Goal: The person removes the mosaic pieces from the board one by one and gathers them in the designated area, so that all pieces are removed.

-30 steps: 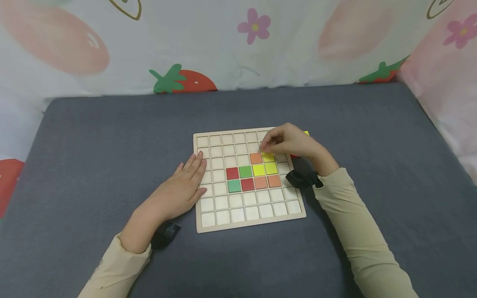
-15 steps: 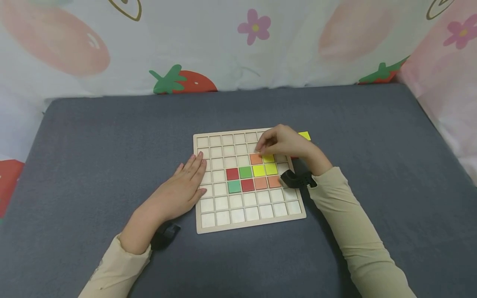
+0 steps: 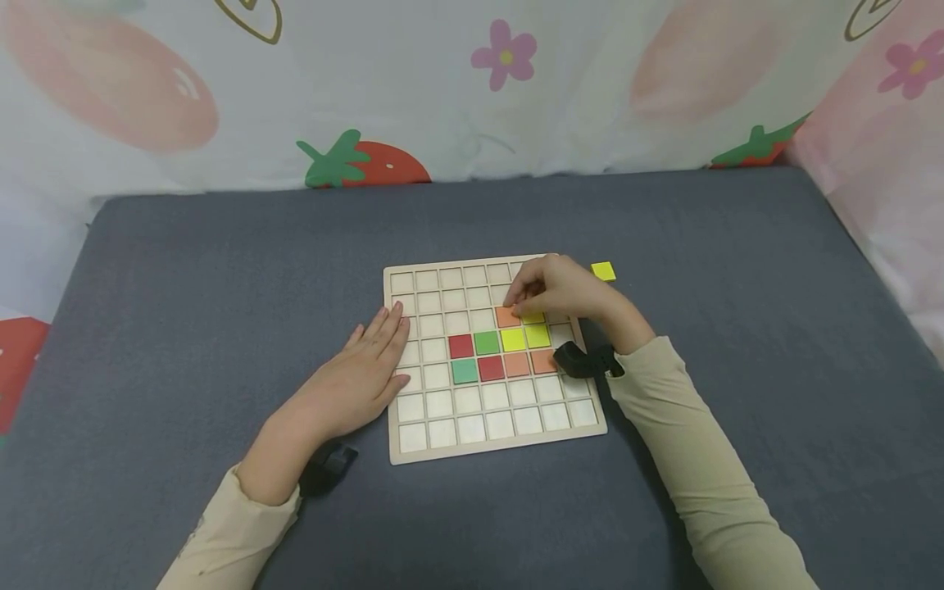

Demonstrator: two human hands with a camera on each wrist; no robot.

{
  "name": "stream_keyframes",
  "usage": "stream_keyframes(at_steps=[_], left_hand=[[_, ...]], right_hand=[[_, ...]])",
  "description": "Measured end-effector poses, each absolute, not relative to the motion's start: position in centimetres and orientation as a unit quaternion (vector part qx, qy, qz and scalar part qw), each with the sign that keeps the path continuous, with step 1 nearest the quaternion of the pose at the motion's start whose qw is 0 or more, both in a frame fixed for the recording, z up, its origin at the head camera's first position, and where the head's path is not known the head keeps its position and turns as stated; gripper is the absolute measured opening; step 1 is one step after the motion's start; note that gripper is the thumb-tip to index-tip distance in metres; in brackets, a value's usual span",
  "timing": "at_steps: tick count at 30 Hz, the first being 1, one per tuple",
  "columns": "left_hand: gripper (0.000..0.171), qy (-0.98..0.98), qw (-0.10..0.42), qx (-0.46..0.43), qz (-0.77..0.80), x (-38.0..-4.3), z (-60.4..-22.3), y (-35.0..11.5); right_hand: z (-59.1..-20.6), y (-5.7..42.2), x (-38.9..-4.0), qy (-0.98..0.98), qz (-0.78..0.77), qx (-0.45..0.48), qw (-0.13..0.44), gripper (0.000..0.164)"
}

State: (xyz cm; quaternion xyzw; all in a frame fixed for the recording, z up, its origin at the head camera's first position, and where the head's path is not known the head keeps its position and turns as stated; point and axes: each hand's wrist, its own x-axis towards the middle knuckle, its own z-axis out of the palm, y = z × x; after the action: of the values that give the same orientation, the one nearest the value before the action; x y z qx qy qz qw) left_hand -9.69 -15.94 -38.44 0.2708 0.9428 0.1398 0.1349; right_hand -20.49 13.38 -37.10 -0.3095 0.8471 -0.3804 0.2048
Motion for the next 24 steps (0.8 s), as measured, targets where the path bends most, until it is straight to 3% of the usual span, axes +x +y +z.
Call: stream_keyframes(at_steps=[24], left_hand=[[0.063,0.943,0.134,0.27,0.137,-9.64,-38.23,-15.88]], right_hand=[[-36.98,13.54,-20.21,0.833,-0.414,-0.302,0.208,0.008]])
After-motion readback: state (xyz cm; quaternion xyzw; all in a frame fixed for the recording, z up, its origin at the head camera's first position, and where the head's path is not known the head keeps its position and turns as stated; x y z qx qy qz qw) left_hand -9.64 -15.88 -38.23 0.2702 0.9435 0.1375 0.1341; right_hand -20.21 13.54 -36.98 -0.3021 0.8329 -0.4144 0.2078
